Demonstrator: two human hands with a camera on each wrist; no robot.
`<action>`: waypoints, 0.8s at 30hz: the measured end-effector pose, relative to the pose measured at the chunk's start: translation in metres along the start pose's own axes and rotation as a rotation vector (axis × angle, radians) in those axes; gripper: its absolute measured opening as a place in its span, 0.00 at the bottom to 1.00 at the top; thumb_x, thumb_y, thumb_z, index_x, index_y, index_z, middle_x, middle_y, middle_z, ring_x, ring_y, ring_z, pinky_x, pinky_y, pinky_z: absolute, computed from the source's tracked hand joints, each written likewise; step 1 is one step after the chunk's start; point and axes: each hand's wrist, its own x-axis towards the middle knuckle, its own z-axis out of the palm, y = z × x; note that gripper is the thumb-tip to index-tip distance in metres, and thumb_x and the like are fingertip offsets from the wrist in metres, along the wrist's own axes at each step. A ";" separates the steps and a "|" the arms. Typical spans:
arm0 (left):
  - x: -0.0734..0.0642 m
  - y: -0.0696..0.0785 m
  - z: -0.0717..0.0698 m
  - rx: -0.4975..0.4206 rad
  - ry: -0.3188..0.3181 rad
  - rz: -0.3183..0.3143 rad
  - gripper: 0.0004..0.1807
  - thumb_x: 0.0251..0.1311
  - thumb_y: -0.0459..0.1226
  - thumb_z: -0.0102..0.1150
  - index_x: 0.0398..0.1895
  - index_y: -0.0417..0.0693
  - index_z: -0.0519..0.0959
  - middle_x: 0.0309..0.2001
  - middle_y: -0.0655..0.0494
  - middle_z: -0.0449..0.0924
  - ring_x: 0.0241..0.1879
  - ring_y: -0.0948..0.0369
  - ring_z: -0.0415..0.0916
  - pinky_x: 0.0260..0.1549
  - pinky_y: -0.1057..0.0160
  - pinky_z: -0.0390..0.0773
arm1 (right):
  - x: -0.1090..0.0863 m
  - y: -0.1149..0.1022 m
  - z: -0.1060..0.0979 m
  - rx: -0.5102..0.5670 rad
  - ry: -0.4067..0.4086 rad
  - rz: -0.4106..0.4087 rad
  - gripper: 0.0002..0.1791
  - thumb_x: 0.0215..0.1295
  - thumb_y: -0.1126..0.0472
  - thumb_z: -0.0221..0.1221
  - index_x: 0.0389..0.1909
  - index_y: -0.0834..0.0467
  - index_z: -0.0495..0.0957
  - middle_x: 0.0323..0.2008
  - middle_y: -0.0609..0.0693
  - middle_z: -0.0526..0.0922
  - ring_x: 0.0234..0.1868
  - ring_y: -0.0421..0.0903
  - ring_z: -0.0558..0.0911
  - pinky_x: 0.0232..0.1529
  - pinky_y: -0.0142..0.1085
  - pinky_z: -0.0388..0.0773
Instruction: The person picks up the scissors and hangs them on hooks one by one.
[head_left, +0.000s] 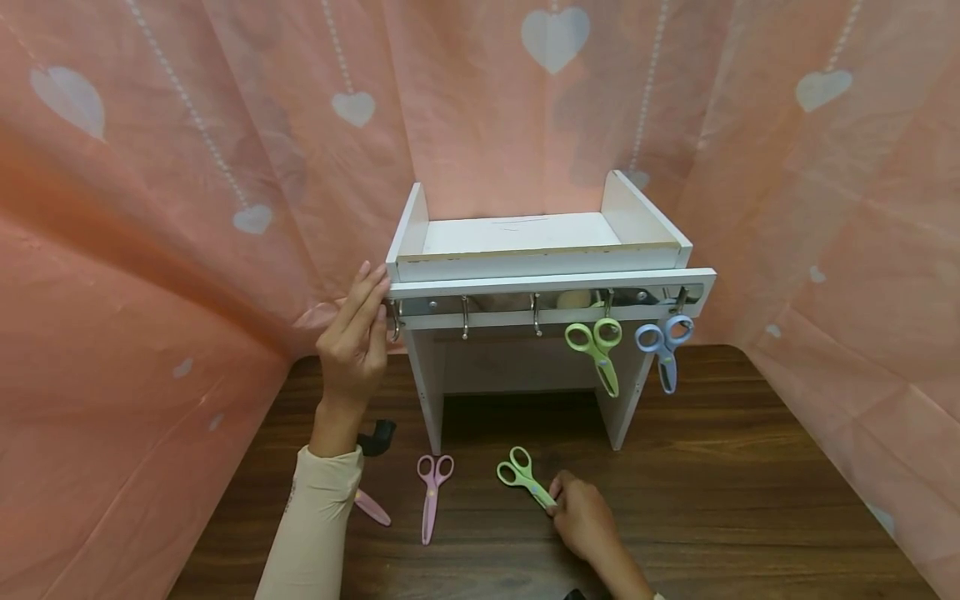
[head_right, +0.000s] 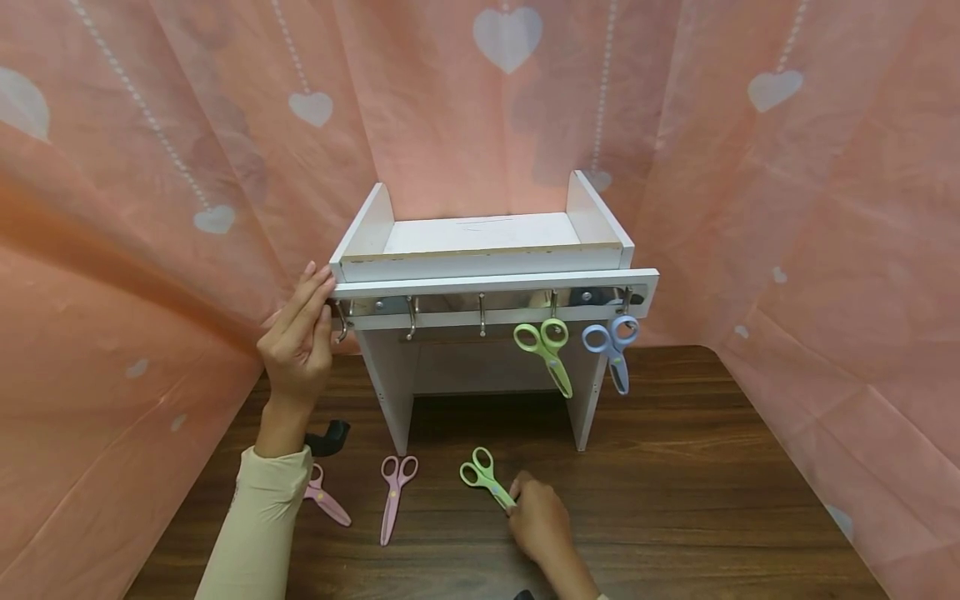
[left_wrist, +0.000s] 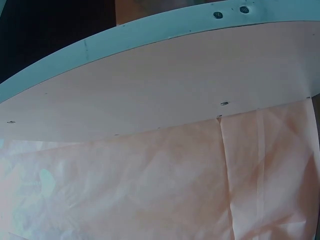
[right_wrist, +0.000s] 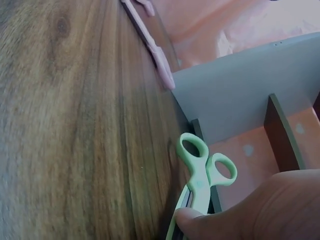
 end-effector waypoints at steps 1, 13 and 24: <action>0.000 0.000 0.000 -0.001 -0.001 0.000 0.15 0.69 0.25 0.52 0.54 0.28 0.82 0.57 0.38 0.82 0.63 0.38 0.75 0.61 0.50 0.76 | 0.000 0.001 -0.001 0.024 -0.001 -0.003 0.16 0.49 0.74 0.70 0.28 0.55 0.75 0.20 0.42 0.75 0.21 0.39 0.70 0.21 0.34 0.68; 0.000 0.001 0.000 -0.011 -0.008 -0.006 0.16 0.62 0.19 0.55 0.52 0.27 0.82 0.56 0.36 0.82 0.62 0.39 0.75 0.61 0.52 0.76 | 0.006 -0.011 -0.029 0.192 0.042 0.000 0.16 0.51 0.79 0.70 0.30 0.58 0.76 0.23 0.46 0.76 0.23 0.39 0.74 0.23 0.29 0.72; 0.018 0.019 -0.006 -0.035 -0.016 -0.016 0.18 0.55 0.14 0.57 0.50 0.23 0.82 0.53 0.31 0.82 0.57 0.36 0.78 0.61 0.56 0.77 | 0.010 -0.031 -0.071 0.211 0.079 -0.067 0.12 0.56 0.76 0.69 0.33 0.59 0.78 0.27 0.48 0.79 0.27 0.41 0.77 0.28 0.30 0.76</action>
